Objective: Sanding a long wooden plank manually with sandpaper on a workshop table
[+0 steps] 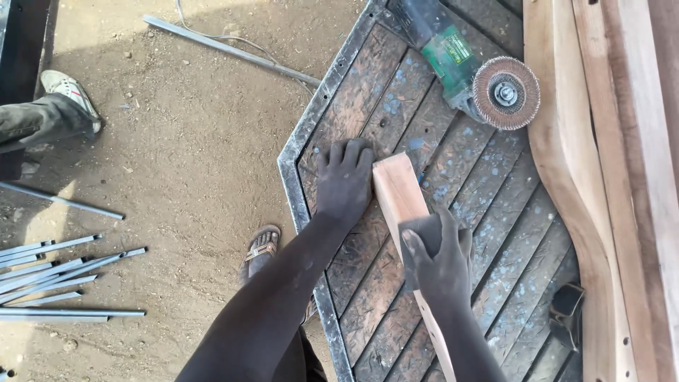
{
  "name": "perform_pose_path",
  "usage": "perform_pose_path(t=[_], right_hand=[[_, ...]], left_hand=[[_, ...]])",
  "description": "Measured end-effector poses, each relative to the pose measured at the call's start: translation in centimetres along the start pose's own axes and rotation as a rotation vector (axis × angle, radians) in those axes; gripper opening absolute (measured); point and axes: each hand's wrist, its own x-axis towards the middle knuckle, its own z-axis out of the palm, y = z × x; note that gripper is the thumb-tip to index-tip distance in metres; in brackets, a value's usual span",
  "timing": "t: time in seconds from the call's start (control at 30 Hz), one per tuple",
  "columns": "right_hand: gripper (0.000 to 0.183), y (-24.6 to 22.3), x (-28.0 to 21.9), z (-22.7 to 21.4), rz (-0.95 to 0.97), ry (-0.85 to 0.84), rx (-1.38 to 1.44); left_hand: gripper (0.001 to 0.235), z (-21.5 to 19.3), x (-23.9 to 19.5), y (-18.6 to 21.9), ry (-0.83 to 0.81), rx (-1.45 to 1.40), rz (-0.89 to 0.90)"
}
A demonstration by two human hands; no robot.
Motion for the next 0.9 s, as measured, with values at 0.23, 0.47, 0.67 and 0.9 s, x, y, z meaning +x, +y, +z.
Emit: perform_pose_path(t=[0.23,0.47,0.67,0.9], right_hand=[[0.058,-5.9,5.5,1.8,-0.206,0.070,0.049],[0.068,2.9,-0.2,-0.9,0.047,-0.037,-0.064],[0.058,-3.6,6.7,1.2,-0.145,0.042,0.054],[0.073,7.5,-0.9,-1.5,-0.022,-0.064,-0.090]], left_hand=[[0.012,-1.1,0.0,0.1,-0.039,-0.013,0.024],[0.014,-0.3,0.0,0.6,-0.043,0.069,0.023],[0.017,-0.6,-0.1,0.7,-0.107,0.084,0.028],[0.015,-0.2,-0.2,0.4,-0.071,0.087,0.035]])
